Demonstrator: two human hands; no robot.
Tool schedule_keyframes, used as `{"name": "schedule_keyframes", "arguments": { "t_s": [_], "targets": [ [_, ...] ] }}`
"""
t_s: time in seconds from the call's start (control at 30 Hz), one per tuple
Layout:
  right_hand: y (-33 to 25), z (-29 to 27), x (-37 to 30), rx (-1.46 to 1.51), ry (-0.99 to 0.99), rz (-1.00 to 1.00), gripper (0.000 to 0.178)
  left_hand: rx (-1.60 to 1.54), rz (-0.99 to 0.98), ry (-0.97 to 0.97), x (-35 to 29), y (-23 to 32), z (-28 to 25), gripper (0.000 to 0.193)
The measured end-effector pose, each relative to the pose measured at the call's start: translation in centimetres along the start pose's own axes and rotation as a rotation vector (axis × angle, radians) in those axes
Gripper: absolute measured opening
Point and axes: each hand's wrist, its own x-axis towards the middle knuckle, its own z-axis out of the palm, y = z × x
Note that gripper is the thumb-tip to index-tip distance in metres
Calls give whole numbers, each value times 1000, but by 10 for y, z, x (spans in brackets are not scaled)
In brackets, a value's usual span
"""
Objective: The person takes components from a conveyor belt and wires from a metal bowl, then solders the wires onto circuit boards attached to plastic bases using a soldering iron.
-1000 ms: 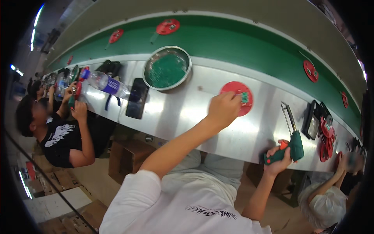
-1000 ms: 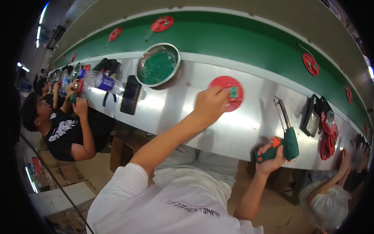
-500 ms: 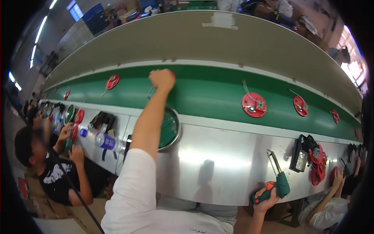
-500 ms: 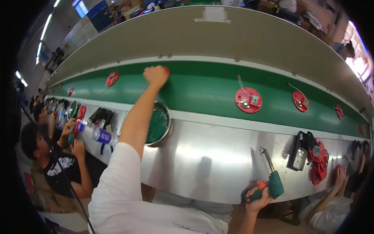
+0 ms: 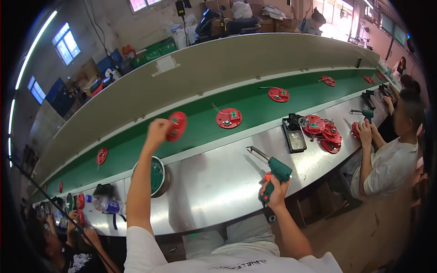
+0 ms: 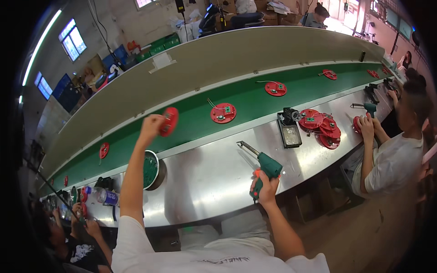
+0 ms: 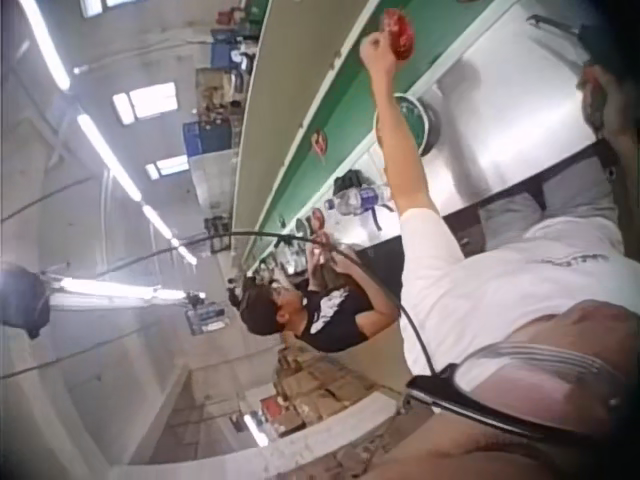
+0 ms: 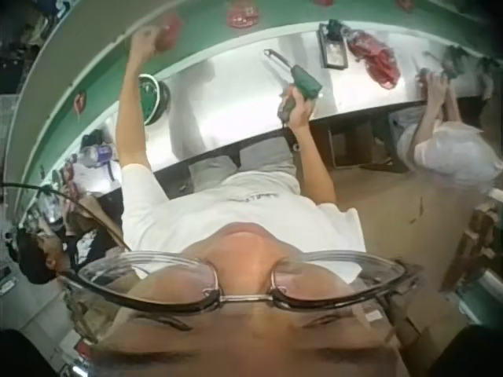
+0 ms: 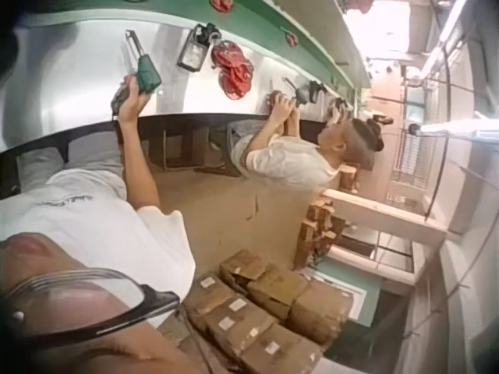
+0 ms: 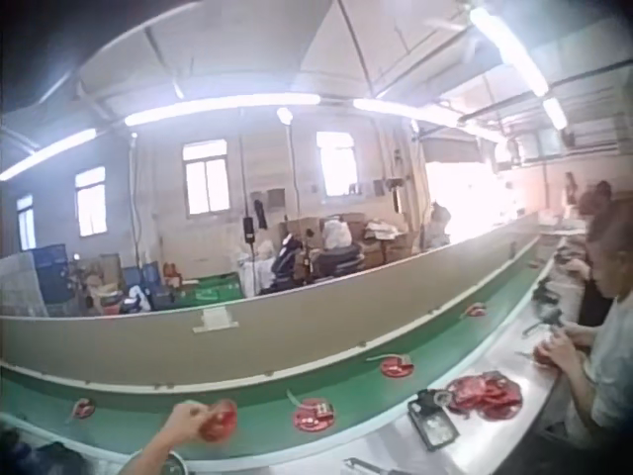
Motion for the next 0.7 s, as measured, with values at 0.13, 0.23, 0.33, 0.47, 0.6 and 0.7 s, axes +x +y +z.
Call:
{"name": "schedule_keyframes", "arguments": {
  "t_s": [0.13, 0.23, 0.33, 0.47, 0.6, 0.7],
  "targets": [
    [3, -5, 3, 36, -23, 1, 23, 247, 342, -398, -101, 93, 49, 22],
    [-3, -3, 0, 45, -11, -9, 25, 330, 357, -568, -168, 89, 80, 24],
    [9, -13, 2, -25, 24, 36, 29, 533, 458, -214, -233, 87, 98, 19],
    [24, -5, -1, -142, -15, -32, 26, 582, 274, 182, -333, 128, 118, 46],
    [9, -3, -6, -64, -42, 40, 32, 476, 263, 174, -412, 176, 155, 52],
    [4, -10, -2, -74, -36, 40, 34, 415, 366, 74, -434, 166, 168, 46]
  ]
}}
